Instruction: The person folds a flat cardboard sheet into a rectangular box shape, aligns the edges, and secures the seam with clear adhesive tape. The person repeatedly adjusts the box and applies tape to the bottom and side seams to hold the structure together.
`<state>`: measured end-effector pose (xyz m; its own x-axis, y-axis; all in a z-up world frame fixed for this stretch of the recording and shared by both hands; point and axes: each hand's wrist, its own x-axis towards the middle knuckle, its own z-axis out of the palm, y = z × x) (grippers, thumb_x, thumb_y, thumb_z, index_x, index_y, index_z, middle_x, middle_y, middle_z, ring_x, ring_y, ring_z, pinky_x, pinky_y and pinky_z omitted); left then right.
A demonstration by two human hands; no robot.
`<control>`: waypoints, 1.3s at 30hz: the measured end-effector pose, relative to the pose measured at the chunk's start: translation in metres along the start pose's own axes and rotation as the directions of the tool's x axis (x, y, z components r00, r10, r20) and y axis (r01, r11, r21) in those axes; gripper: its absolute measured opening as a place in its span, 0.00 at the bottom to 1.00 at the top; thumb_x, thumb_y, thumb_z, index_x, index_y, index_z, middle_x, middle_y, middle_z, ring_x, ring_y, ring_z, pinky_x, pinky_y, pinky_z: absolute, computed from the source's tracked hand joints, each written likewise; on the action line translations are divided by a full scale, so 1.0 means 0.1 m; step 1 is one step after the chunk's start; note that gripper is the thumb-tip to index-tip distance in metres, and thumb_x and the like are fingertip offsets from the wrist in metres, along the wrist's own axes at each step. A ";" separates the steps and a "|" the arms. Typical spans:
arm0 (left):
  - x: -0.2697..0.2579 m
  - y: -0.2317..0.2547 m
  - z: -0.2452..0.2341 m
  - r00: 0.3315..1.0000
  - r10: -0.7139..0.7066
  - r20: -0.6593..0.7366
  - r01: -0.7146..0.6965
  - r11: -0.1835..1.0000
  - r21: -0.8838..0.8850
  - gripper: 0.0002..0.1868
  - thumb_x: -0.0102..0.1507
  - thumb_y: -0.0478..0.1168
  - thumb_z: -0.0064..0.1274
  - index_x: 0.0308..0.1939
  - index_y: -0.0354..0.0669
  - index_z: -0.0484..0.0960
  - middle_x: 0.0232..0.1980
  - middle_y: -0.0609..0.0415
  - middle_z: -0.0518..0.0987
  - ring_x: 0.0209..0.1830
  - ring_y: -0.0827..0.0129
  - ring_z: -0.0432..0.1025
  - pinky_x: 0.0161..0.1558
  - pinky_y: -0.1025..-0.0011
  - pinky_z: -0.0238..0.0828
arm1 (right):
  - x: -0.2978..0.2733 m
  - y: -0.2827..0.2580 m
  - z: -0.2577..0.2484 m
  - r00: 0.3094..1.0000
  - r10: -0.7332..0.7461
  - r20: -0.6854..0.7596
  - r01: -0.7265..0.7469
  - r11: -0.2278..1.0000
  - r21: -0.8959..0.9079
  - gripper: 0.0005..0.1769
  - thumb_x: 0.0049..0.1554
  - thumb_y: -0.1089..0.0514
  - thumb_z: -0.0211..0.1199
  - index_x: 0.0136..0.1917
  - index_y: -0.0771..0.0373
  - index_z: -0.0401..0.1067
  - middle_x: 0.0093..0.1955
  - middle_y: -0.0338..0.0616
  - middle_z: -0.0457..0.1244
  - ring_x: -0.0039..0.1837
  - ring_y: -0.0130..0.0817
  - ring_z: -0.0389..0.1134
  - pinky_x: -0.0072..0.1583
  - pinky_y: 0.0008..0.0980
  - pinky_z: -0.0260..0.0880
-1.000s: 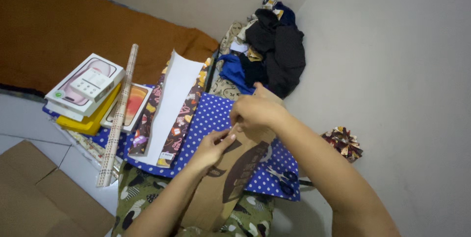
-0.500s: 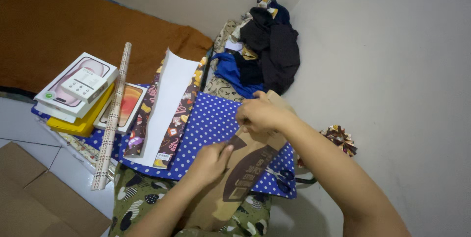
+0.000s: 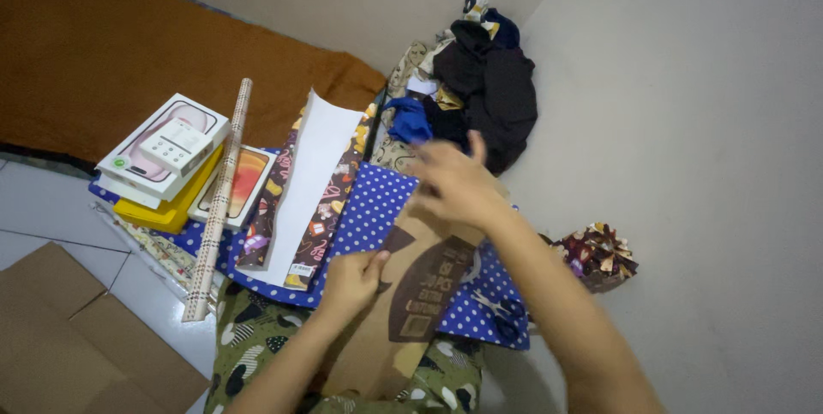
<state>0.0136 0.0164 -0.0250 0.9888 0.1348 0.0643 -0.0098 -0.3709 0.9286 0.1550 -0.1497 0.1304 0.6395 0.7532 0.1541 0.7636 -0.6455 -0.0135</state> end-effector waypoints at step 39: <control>-0.16 1.03 -0.10 0.776 0.612 -0.155 -0.586 0.789 0.184 0.38 0.63 0.44 0.60 0.71 0.25 0.65 0.74 0.31 0.64 0.74 0.40 0.62 0.70 0.54 0.61 | -1.27 -0.21 0.90 0.954 0.293 0.070 0.203 -0.797 0.569 0.36 0.57 0.56 0.61 0.73 0.77 0.59 0.67 0.68 0.63 0.64 0.58 0.70 0.65 0.52 0.71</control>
<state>-0.0048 -0.0153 0.0735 0.7377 0.0205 0.6748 -0.5597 -0.5404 0.6282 0.0657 -0.2198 0.0219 0.8397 0.5380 0.0740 -0.4277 0.7391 -0.5203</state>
